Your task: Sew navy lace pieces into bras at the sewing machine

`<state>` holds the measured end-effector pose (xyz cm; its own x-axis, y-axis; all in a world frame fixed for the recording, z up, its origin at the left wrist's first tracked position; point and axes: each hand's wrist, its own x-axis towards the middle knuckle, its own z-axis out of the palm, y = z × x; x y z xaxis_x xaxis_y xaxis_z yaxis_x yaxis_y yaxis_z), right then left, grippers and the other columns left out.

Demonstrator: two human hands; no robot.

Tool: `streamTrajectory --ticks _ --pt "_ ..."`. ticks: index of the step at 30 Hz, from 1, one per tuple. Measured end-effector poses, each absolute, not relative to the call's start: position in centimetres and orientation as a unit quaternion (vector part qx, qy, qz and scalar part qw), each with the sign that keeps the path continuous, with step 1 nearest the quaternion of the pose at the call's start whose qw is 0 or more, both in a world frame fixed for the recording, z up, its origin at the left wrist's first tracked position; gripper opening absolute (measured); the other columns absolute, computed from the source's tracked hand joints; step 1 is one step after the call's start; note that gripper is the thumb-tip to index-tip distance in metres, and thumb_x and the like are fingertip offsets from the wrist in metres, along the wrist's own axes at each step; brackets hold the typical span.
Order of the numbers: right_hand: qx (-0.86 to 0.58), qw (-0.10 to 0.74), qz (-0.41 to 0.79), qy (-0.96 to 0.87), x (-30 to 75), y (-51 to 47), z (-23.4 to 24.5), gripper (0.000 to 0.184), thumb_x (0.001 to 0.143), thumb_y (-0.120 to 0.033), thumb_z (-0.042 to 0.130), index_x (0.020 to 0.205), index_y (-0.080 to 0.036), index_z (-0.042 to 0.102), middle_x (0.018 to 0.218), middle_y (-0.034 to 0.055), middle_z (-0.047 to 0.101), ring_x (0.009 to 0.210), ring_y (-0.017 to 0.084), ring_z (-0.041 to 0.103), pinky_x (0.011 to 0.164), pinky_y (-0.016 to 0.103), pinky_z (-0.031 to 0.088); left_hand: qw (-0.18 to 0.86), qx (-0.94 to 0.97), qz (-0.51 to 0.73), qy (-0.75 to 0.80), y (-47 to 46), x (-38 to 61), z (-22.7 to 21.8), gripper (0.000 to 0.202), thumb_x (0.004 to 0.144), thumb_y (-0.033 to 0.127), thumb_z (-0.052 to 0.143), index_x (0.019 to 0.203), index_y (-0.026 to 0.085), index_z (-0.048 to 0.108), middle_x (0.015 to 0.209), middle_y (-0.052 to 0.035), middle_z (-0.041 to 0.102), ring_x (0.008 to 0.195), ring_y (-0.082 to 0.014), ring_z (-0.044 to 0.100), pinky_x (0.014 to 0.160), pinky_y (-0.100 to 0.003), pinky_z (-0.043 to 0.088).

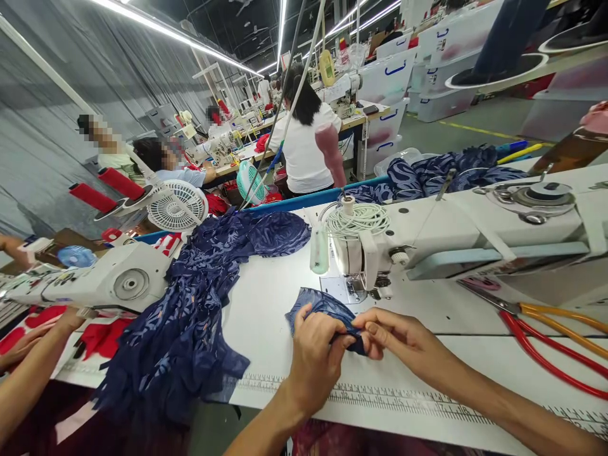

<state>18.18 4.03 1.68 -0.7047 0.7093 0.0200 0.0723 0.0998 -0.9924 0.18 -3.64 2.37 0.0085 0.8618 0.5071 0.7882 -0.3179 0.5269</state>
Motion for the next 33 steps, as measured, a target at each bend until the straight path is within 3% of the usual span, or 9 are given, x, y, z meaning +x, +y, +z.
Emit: streamTrajectory --ticks 2,6,12,19,23,28,33 --pt "-0.271 0.245 0.654 -0.662 18.2 3.9 1.8 0.036 0.095 -0.051 0.051 0.107 -0.021 0.064 0.074 -0.0003 0.062 0.065 0.014 0.059 0.062 0.027 0.049 0.028 0.709 0.406 0.576 -3.9 0.3 2.1 0.012 0.096 0.017 0.052 0.085 0.021 0.055 0.075 0.0035 0.062 0.072 -0.0135 0.059 0.106 -0.045 0.038" --pt "-0.269 0.207 0.674 -0.656 17.8 3.6 2.1 0.034 0.090 -0.046 0.059 0.112 -0.020 0.064 0.067 -0.0033 0.056 0.057 0.012 0.056 0.055 0.025 0.046 0.052 0.689 0.416 0.591 -4.2 0.4 1.7 0.010 0.092 0.016 0.056 0.084 0.021 0.054 0.075 0.0040 0.061 0.072 -0.0130 0.060 0.108 -0.045 0.038" --pt "-0.313 0.247 0.565 -0.722 17.8 3.6 2.8 0.018 0.088 -0.038 0.059 0.080 -0.022 0.063 0.072 -0.0015 0.059 0.069 0.014 0.053 0.061 0.026 0.042 0.129 0.661 0.423 0.607 -4.5 0.5 1.8 0.007 0.093 0.017 0.057 0.087 0.022 0.059 0.082 0.0025 0.066 0.077 -0.0149 0.062 0.108 -0.045 0.038" --pt "-0.331 0.287 0.558 -0.705 17.8 3.5 2.3 0.024 0.089 -0.041 0.060 0.077 -0.021 0.061 0.070 -0.0020 0.055 0.065 0.014 0.050 0.059 0.026 0.041 0.237 0.624 0.435 0.604 -4.4 0.4 2.3 0.014 0.093 0.021 0.062 0.079 0.020 0.062 0.078 0.0012 0.063 0.080 -0.0164 0.056 0.088 -0.034 0.042" --pt "-0.318 0.318 0.503 -0.738 17.7 3.2 1.9 0.018 0.091 -0.034 0.058 0.078 -0.021 0.061 0.069 -0.0018 0.057 0.063 0.013 0.052 0.057 0.025 0.042 0.275 0.609 0.429 0.608 -4.5 0.5 2.4 0.010 0.092 0.021 0.063 0.082 0.020 0.061 0.081 0.0005 0.062 0.083 -0.0173 0.055 0.085 -0.032 0.040" --pt "-0.203 0.410 0.383 -0.802 17.8 2.5 1.9 0.009 0.095 -0.019 0.055 0.093 -0.023 0.062 0.079 -0.0008 0.063 0.072 0.012 0.058 0.065 0.023 0.046 0.259 0.619 0.451 0.589 -5.0 0.4 2.3 0.013 0.091 0.022 0.064 0.079 0.020 0.060 0.079 0.0018 0.061 0.080 -0.0160 0.055 0.101 -0.040 0.035" --pt "-0.241 0.357 0.409 -0.805 17.9 1.9 2.0 0.010 0.096 -0.022 0.054 0.092 -0.024 0.064 0.075 -0.0031 0.062 0.067 0.011 0.057 0.060 0.021 0.044 0.263 0.627 0.479 0.556 -5.5 0.0 1.7 0.008 0.091 0.021 0.062 0.084 0.022 0.063 0.085 0.0015 0.065 0.087 -0.0169 0.061 0.113 -0.047 0.025"
